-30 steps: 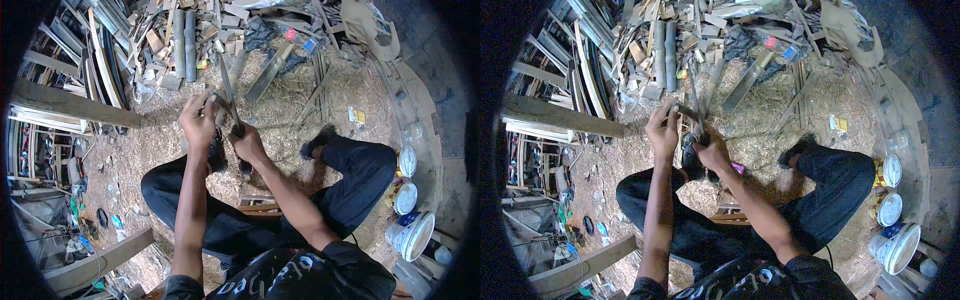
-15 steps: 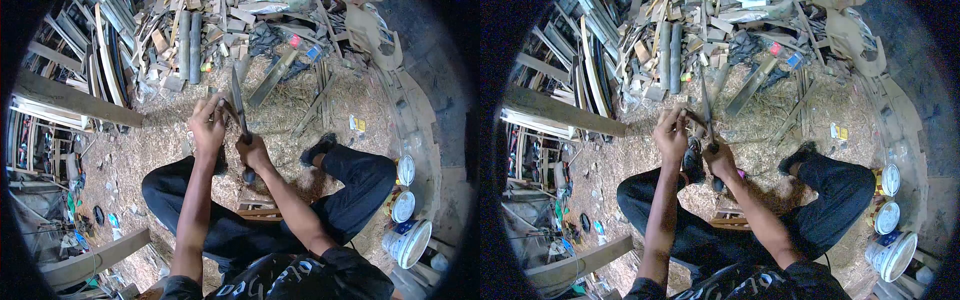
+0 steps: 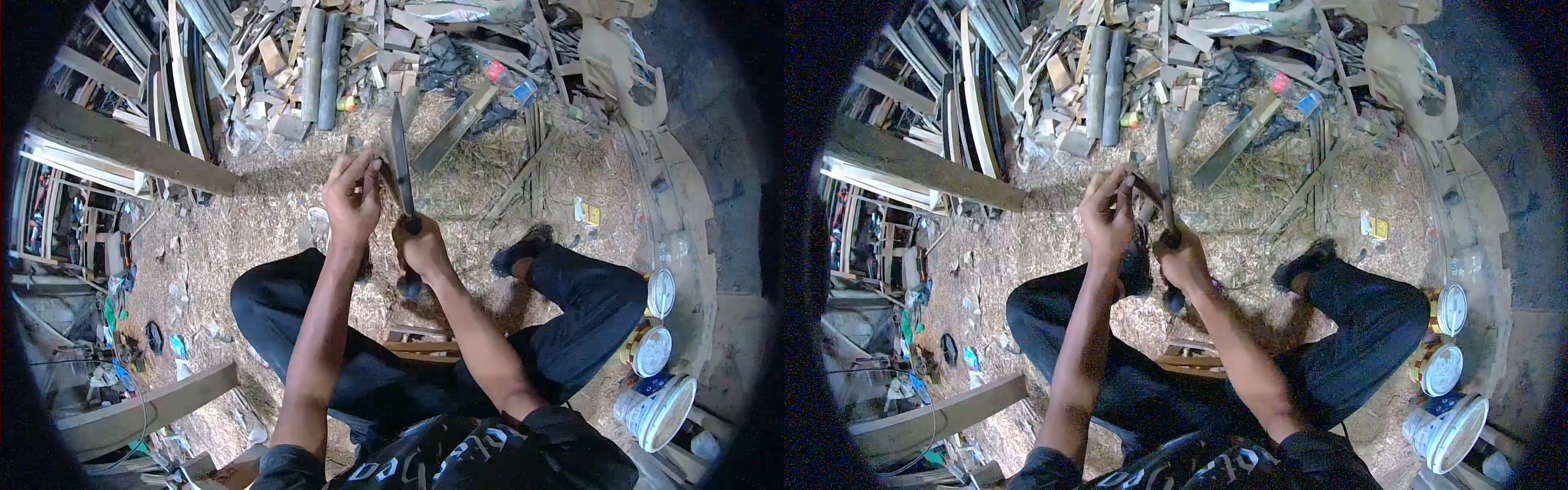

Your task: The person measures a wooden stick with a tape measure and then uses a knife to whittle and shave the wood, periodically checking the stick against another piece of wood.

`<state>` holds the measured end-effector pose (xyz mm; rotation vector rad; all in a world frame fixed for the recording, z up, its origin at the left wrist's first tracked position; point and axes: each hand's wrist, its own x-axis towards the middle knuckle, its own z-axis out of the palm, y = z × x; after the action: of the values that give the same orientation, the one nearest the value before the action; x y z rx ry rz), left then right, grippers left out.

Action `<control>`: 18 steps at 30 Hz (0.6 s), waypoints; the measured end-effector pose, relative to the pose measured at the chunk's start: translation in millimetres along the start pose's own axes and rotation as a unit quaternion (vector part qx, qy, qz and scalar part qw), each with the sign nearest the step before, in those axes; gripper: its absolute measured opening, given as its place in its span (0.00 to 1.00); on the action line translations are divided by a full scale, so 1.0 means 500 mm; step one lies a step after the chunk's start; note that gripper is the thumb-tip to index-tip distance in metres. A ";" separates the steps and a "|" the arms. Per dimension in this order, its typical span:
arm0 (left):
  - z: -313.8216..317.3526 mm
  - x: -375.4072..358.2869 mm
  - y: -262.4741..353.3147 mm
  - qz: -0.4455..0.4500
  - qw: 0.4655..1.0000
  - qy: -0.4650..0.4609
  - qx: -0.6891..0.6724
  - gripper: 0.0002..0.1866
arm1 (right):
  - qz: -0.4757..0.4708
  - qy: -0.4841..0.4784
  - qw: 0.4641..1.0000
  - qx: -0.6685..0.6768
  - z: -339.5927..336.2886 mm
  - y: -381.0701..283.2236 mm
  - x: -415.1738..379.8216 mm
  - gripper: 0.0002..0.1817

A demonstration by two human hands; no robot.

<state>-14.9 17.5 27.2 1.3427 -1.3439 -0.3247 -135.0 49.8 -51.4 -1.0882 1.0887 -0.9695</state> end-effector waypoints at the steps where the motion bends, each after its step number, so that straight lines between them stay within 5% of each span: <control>1: -0.001 0.003 0.004 0.007 1.000 -0.003 0.013 0.11 | -0.031 -0.005 0.999 0.014 0.004 -0.015 0.002 0.04; 5: 0.004 0.008 0.011 0.006 1.000 -0.015 0.019 0.11 | -0.138 0.032 0.989 0.027 0.025 0.017 0.014 0.04; 6: 0.008 0.006 0.001 0.005 1.000 -0.003 -0.001 0.11 | -0.131 0.072 0.985 -0.091 0.031 0.079 0.032 0.04; 8: 0.006 0.007 -0.001 0.005 1.000 0.006 -0.022 0.11 | -0.032 0.052 0.997 -0.048 0.026 0.229 0.037 0.05; 10: -0.014 0.013 0.005 -0.047 0.998 -0.003 0.049 0.10 | 0.178 -0.020 0.984 0.021 0.002 0.250 0.018 0.06; 12: -0.017 0.015 -0.013 0.003 0.999 0.011 0.039 0.10 | 0.201 -0.032 0.978 0.034 -0.013 0.253 0.014 0.09; 14: -0.020 0.012 0.008 -0.010 0.996 0.015 0.084 0.11 | 0.095 -0.003 0.986 -0.137 -0.009 0.243 0.021 0.12; 18: -0.007 0.011 0.015 -0.039 0.997 0.027 0.057 0.11 | -0.053 0.085 0.986 -0.135 0.031 0.141 -0.001 0.11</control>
<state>-14.1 17.4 37.1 1.4916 -1.2841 -0.2663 -114.9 67.4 -118.5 -1.3115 1.3406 -1.0332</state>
